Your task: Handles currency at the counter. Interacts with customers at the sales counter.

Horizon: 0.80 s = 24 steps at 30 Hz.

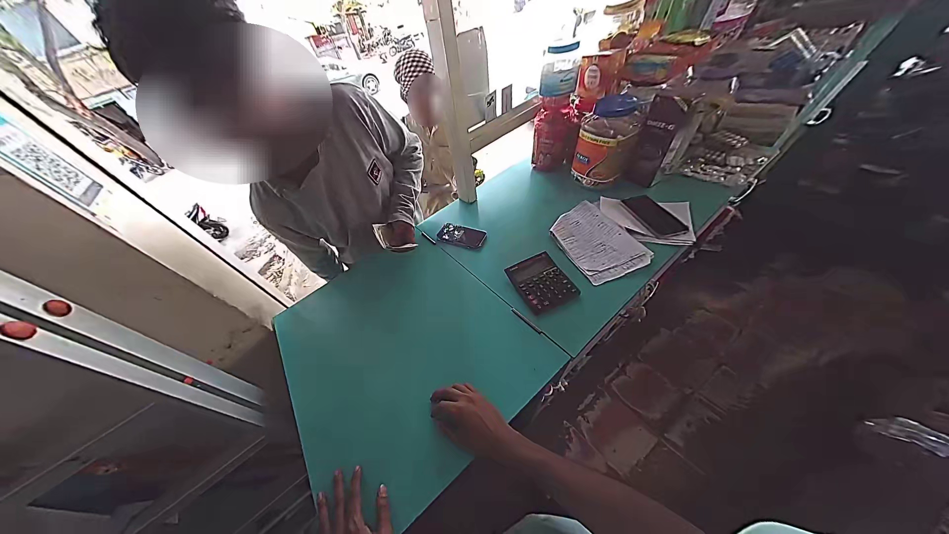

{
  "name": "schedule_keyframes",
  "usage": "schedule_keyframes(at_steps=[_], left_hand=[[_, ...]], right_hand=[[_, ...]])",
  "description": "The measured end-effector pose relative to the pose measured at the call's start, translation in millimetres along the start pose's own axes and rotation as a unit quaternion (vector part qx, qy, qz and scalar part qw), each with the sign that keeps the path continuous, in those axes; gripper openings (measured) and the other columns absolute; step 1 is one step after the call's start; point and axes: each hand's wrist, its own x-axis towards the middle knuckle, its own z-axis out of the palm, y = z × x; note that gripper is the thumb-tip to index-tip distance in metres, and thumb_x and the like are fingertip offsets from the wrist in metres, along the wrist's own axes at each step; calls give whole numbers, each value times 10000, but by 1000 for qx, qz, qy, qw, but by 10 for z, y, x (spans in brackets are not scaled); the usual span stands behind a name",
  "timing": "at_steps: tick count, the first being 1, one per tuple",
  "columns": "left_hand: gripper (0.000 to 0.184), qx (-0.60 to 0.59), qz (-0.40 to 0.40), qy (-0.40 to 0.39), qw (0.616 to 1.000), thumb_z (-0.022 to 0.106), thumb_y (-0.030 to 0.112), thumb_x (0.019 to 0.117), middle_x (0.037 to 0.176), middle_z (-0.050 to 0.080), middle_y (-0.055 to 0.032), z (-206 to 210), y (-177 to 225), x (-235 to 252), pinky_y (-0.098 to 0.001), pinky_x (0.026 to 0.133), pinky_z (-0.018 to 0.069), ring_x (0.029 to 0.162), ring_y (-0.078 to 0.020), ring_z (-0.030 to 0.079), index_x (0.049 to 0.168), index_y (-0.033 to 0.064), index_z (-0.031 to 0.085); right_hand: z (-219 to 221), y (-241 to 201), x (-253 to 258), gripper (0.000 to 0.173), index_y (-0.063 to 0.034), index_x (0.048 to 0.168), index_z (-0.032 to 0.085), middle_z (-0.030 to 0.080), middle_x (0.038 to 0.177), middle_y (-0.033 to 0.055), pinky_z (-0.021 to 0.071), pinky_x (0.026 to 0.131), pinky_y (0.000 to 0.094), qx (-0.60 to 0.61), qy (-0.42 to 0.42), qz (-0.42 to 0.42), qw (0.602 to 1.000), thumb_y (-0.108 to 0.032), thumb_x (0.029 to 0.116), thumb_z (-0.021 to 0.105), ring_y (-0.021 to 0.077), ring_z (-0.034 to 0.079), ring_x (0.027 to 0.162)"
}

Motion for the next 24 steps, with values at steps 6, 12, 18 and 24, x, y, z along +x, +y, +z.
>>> schedule_keyframes(at_steps=[6, 12, 18, 24], left_hand=[[652, -4, 6, 10, 1000, 427, 563, 999, 1569, 452, -209, 11, -12, 0, -648, 1134, 339, 1450, -502, 382, 1432, 109, 605], [652, 9, 5, 15, 1000, 414, 563, 995, 1570, 458, -191, 18, -16, 2, -670, 1077, 384, 1434, -516, 397, 1430, 120, 611], [672, 2, -2, 8, 1000, 403, 581, 987, 1595, 428, -179, 12, -4, -2, -689, 1072, 378, 1457, -520, 357, 1455, 136, 590], [675, 9, -11, 4, 1000, 398, 602, 981, 1586, 447, -163, -5, 2, -11, -684, 1033, 413, 1444, -499, 393, 1438, 152, 609]], right_hand=[[-17, -11, 3, 228, -135, 1090, 743, 661, 1335, 40, 458, 1043, 410, 4, -10, 7, 1000, -266, 1017, 571, 218, 597, 1243], [-3, 0, 16, 228, -158, 1092, 751, 669, 1323, 21, 480, 1014, 410, -12, -4, 5, 1000, -275, 1013, 571, 214, 613, 1210], [9, 16, 17, 226, -161, 1087, 763, 680, 1315, 20, 470, 1042, 414, -10, 3, 3, 1000, -270, 998, 587, 210, 613, 1229], [18, 9, 4, 225, -169, 1076, 763, 683, 1301, 3, 478, 1025, 399, -13, 2, 3, 1000, -276, 997, 582, 196, 617, 1211]])
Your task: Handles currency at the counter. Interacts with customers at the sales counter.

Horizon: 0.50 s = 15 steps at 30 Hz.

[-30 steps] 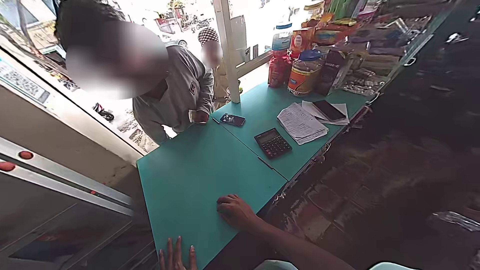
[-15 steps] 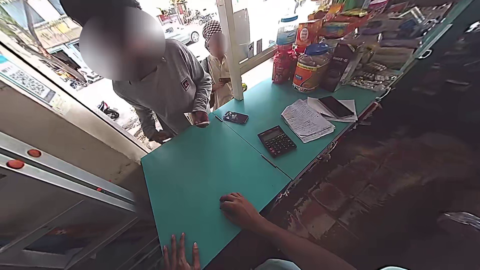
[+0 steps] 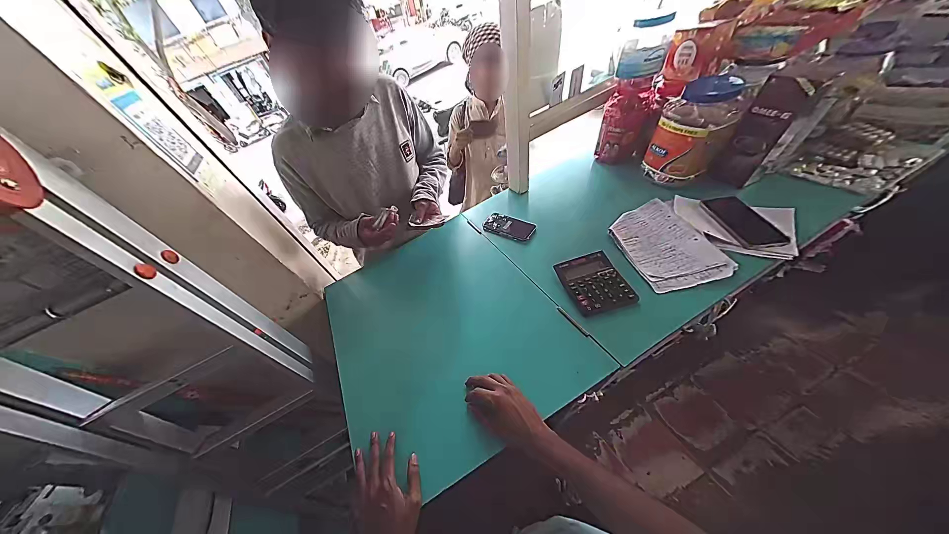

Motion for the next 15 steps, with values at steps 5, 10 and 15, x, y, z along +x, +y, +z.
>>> schedule_keyframes(at_steps=[5, 10, 15], left_hand=[[662, 12, 4, 1, 1000, 394, 592, 987, 1578, 461, -158, -5, 3, 5, -663, 1039, 421, 1438, -502, 398, 1435, 155, 613], [641, 7, 5, 5, 1000, 410, 567, 991, 1585, 447, -164, 14, -2, 1, -672, 1057, 394, 1449, -501, 382, 1438, 153, 610], [644, 5, 0, 3, 1000, 419, 567, 988, 1584, 449, -166, 35, 0, 1, -668, 1080, 372, 1451, -491, 385, 1443, 151, 604]], right_hand=[[8, 0, -6, 225, -169, 1063, 766, 687, 1297, 1, 488, 1009, 401, -8, 6, 0, 1000, -279, 995, 582, 194, 625, 1202], [34, 13, -5, 225, -173, 1060, 768, 691, 1293, -3, 492, 1008, 395, -13, 15, 0, 1000, -274, 995, 578, 190, 630, 1196], [30, 3, -6, 221, -176, 1052, 770, 695, 1284, -11, 495, 1002, 387, -15, 19, 2, 1000, -272, 995, 578, 182, 632, 1187]])
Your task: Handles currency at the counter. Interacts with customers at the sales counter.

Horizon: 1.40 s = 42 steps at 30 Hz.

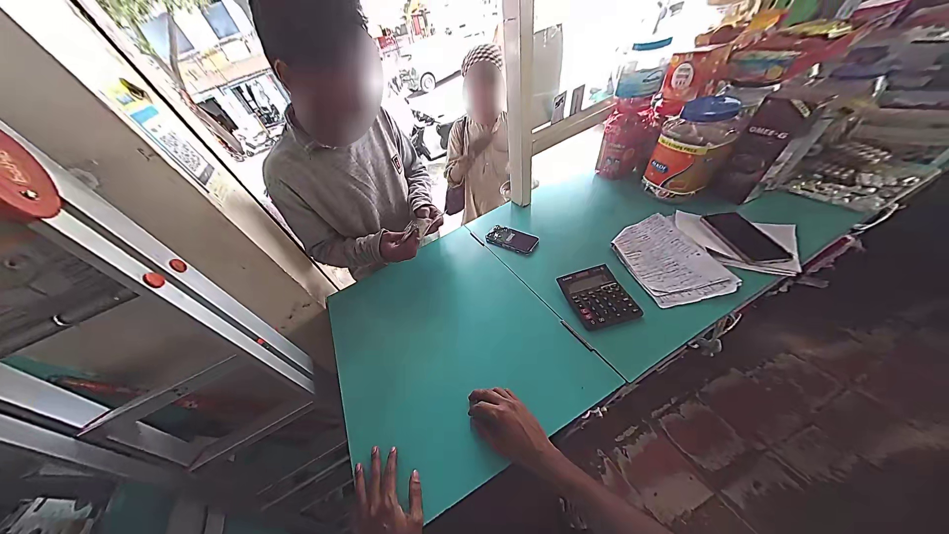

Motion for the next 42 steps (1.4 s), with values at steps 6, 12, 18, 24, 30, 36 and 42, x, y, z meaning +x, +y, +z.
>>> schedule_keyframes(at_steps=[6, 12, 18, 24, 30, 36, 42], left_hand=[[634, 4, -3, -3, 1000, 423, 578, 991, 1583, 458, -142, 1, -6, 6, -636, 1115, 369, 1466, -460, 381, 1444, 173, 605], [646, -11, -12, -7, 1000, 416, 583, 991, 1602, 428, -148, 9, 6, -7, -660, 1090, 377, 1479, -471, 350, 1453, 168, 593], [648, -2, -15, -12, 1000, 408, 591, 993, 1611, 420, -127, 32, -9, -1, -662, 1113, 348, 1492, -457, 334, 1467, 183, 579], [647, 2, -13, -9, 1000, 398, 598, 993, 1605, 430, -129, 36, -15, 0, -654, 1107, 360, 1483, -459, 349, 1462, 193, 586], [643, -7, -13, -10, 1000, 415, 590, 991, 1606, 426, -132, 28, -11, -2, -661, 1099, 364, 1485, -462, 343, 1464, 188, 582], [638, 2, -13, -6, 1000, 414, 585, 991, 1599, 437, -135, 30, -3, -4, -640, 1089, 382, 1479, -453, 359, 1455, 184, 590], [630, 0, -8, 2, 1000, 422, 574, 990, 1591, 449, -133, 41, -17, -8, -635, 1105, 372, 1475, -460, 363, 1445, 177, 601]], right_hand=[[-13, -11, 7, 217, -175, 1047, 776, 698, 1282, -6, 490, 1020, 404, 6, -2, 3, 1000, -263, 989, 586, 186, 625, 1213], [-11, 2, 2, 214, -178, 1048, 767, 687, 1292, -9, 487, 1019, 394, 9, -10, 1, 1000, -268, 997, 580, 182, 616, 1214], [2, 14, 7, 226, -169, 1050, 768, 686, 1299, -2, 483, 1026, 399, 7, -13, 2, 1000, -265, 1000, 570, 188, 617, 1214], [1, 15, 7, 225, -178, 1046, 770, 686, 1298, -8, 481, 1026, 400, 8, -11, 0, 1000, -268, 999, 569, 179, 613, 1222], [6, 25, 4, 222, -177, 1042, 766, 687, 1292, -9, 485, 1020, 395, 11, -8, -5, 1000, -269, 1001, 567, 178, 614, 1220], [4, 24, 3, 225, -182, 1044, 766, 688, 1290, -14, 486, 1017, 388, 1, -6, -10, 1000, -277, 1002, 566, 171, 614, 1217], [-6, 17, 0, 219, -176, 1041, 770, 690, 1288, -1, 484, 1023, 388, 6, -6, -13, 1000, -268, 997, 577, 182, 616, 1219]])
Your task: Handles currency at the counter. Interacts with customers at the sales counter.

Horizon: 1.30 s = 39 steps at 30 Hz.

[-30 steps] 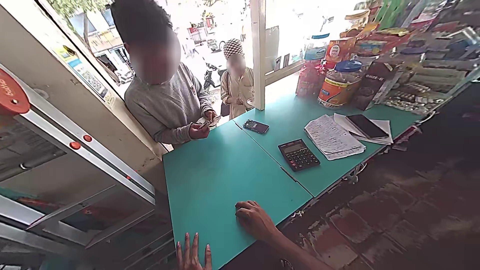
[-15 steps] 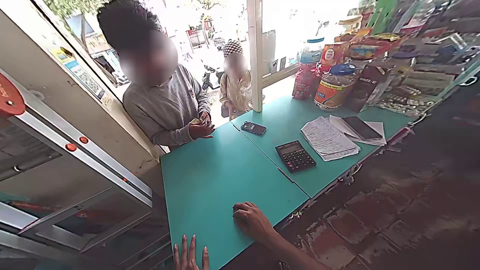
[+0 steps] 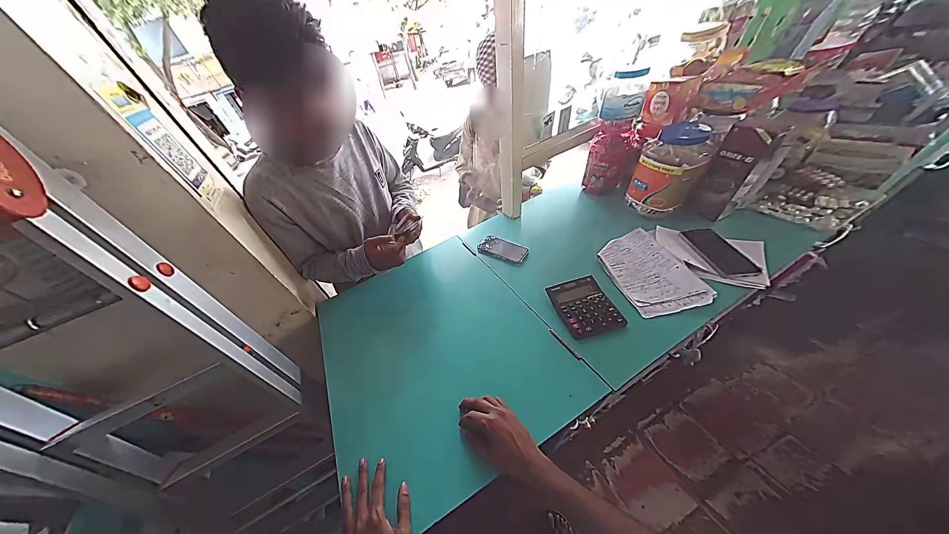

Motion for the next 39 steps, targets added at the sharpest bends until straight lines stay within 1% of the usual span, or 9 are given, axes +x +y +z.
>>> schedule_keyframes(at_steps=[4, 21, 27, 29, 34, 35, 36, 38, 39], left_hand=[[627, -2, -2, -2, 1000, 427, 570, 987, 1595, 443, -130, -4, 7, 2, -643, 1101, 372, 1476, -468, 356, 1445, 178, 602], [632, -1, -7, -1, 1000, 423, 586, 984, 1602, 436, -119, -1, 10, 0, -641, 1084, 385, 1477, -462, 359, 1447, 193, 601], [627, -12, -5, -4, 1000, 429, 570, 995, 1604, 431, -125, -12, 6, -10, -676, 1087, 358, 1482, -473, 343, 1458, 178, 590], [626, -8, -6, -6, 1000, 425, 581, 999, 1609, 430, -104, 0, -2, -10, -666, 1100, 352, 1491, -456, 337, 1466, 196, 582], [620, -1, -3, -10, 1000, 420, 582, 999, 1615, 418, -112, 3, -24, -7, -657, 1098, 360, 1492, -457, 333, 1468, 209, 578], [621, -1, 1, -5, 1000, 417, 584, 997, 1608, 427, -118, 4, -22, -17, -668, 1100, 349, 1485, -468, 340, 1461, 207, 588], [618, -2, 7, 4, 1000, 415, 584, 998, 1602, 436, -122, 8, -3, -17, -691, 1122, 303, 1483, -475, 340, 1451, 207, 599], [599, -5, 30, 21, 999, 420, 567, 1004, 1590, 455, -125, 3, -5, -12, -746, 1172, 127, 1499, -468, 316, 1430, 197, 623], [575, -14, 52, 26, 998, 428, 532, 1011, 1580, 468, -127, 0, -30, -11, -749, 1180, 94, 1501, -465, 316, 1415, 180, 637]], right_hand=[[-2, 4, 2, 220, -176, 1033, 770, 694, 1280, -3, 490, 1007, 387, -6, 1, -1, 1000, -265, 997, 572, 181, 624, 1203], [2, 9, 8, 232, -180, 1045, 767, 690, 1286, -4, 483, 1020, 385, -7, -5, -1, 1000, -274, 1005, 559, 176, 615, 1221], [8, -12, -1, 202, -174, 1035, 780, 696, 1286, 9, 487, 1036, 391, 3, 6, 5, 1000, -250, 989, 598, 188, 619, 1226], [0, -19, -4, 194, -174, 1018, 779, 699, 1280, 7, 496, 1018, 393, -1, 10, 3, 1000, -250, 986, 604, 188, 626, 1213], [26, -28, 1, 191, -172, 1013, 781, 707, 1262, -5, 496, 1025, 387, -7, 23, 4, 1000, -252, 982, 610, 174, 630, 1208], [33, -32, -14, 189, -168, 1016, 780, 708, 1256, -4, 498, 1026, 385, -10, 27, 8, 1000, -247, 982, 612, 176, 631, 1205], [34, -24, -21, 187, -165, 1014, 780, 711, 1248, -3, 499, 1028, 380, -15, 34, 11, 999, -242, 981, 613, 176, 633, 1203], [48, -28, -11, 192, -158, 1012, 781, 714, 1233, -2, 496, 1041, 364, -23, 48, 23, 998, -243, 983, 611, 171, 630, 1203], [63, -49, -5, 199, -153, 1015, 779, 712, 1234, 2, 495, 1047, 359, -29, 55, 33, 998, -246, 988, 606, 171, 627, 1206]])
